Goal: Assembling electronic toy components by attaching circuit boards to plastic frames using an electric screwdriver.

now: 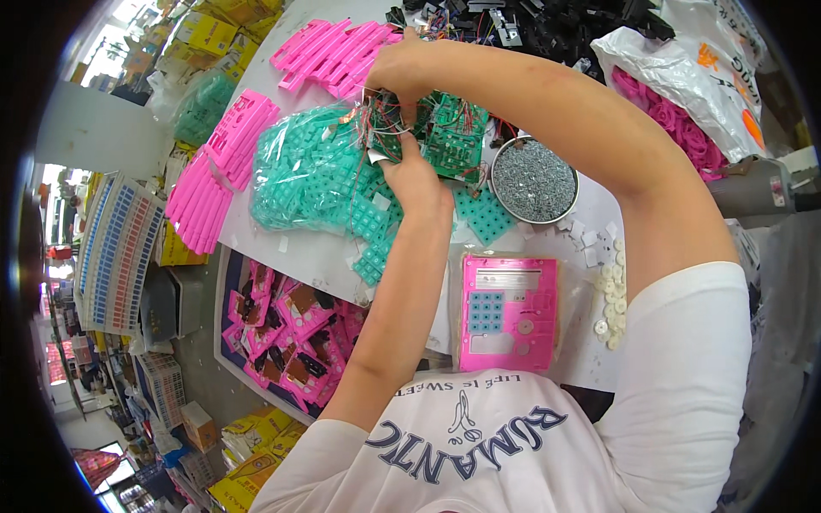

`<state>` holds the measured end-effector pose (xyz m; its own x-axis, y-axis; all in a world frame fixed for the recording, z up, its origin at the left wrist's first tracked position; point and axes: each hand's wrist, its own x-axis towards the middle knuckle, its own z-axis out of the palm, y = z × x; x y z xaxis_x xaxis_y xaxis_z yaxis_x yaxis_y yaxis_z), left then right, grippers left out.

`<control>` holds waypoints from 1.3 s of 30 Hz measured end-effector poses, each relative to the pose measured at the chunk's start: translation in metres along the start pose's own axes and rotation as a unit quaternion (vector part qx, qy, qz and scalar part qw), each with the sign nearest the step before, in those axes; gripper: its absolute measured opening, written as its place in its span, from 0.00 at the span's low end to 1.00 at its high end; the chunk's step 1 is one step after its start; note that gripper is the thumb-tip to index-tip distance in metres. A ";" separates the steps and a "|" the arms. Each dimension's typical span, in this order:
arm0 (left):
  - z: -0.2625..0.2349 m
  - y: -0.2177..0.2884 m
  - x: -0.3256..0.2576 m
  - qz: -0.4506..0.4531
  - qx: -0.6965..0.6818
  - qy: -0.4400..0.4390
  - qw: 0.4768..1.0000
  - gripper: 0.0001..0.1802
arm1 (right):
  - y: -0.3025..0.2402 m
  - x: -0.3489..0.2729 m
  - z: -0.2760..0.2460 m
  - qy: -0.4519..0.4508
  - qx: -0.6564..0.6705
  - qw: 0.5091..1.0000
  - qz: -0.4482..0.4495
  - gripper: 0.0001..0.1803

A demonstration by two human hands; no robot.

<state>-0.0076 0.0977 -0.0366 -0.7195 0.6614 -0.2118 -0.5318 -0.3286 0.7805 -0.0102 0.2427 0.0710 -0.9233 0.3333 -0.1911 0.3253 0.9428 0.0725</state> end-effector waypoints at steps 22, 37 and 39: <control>-0.006 0.000 -0.007 0.104 0.074 -0.052 0.990 0.10 | 0.023 -0.011 -0.007 -0.066 0.021 0.997 -0.029 0.38; 0.001 -0.009 -0.007 0.073 0.106 -0.013 0.992 0.20 | 0.004 -0.006 -0.018 -0.135 0.041 0.990 -0.014 0.22; -0.005 -0.008 -0.002 0.074 0.093 -0.030 0.992 0.21 | 0.003 -0.006 -0.017 -0.107 0.048 0.993 -0.027 0.21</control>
<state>-0.0039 0.0955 -0.0455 -0.7527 0.6560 -0.0565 -0.3272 -0.2982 0.8967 -0.0072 0.2438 0.0890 -0.8783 0.2664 -0.3970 0.3043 0.9519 -0.0344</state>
